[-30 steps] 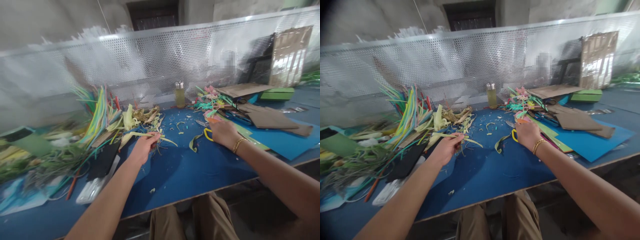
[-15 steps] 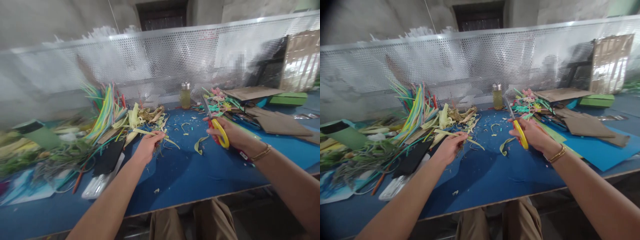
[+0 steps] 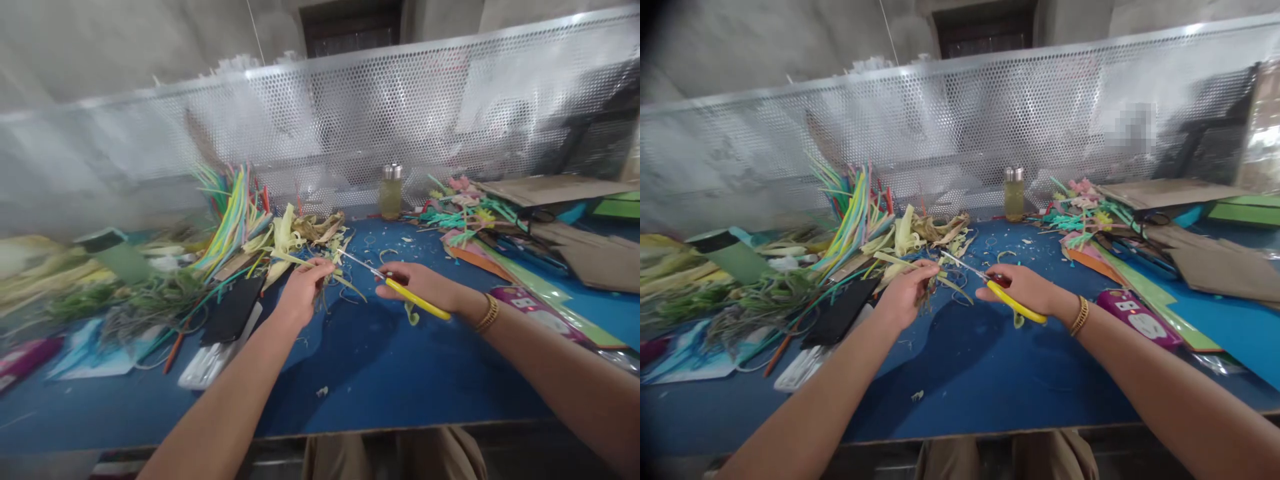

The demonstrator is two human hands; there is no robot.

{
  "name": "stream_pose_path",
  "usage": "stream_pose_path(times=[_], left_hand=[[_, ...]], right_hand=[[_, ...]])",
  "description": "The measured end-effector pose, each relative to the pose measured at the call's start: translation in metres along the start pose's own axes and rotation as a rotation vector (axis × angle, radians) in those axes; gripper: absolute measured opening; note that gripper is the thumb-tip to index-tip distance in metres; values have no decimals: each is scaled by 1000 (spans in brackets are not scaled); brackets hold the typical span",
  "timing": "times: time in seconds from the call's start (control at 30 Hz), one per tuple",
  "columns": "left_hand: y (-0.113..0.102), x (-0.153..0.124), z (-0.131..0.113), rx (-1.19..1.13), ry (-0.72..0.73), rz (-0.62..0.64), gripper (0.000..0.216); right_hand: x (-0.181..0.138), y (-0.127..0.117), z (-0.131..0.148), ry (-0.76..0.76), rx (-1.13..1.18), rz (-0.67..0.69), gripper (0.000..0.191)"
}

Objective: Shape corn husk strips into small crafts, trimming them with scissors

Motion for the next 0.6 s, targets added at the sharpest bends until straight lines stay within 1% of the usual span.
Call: stream_pose_path(times=[0.1,0.2,0.3,0.43,0.6], left_hand=[[4,-1,1,13,-4,24,19],[6,-1,3,13,-6,40,18],[5,-1,3,-6,0,36,18],[6,-1,6,23,-27,45,17],[7,-2,10,46,-69,45,19]], right_hand=[[-3,7,-6,8,31,30,56],[-3,8,-8,4,65,39,59],[-3,9,-6,-1,80,52,60],[-3,10,0,-3,72,57,59],[-2,16,3,-1,147,82,57]])
Point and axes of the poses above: each hand's wrist, its own x-axis towards the middle knuckle, its own y-axis out of the palm, z = x × y, the point moved 7 cm from there along x, towards the middle knuckle, and after that the axes turned 2 degrees about -y, right-handed, at the moved point
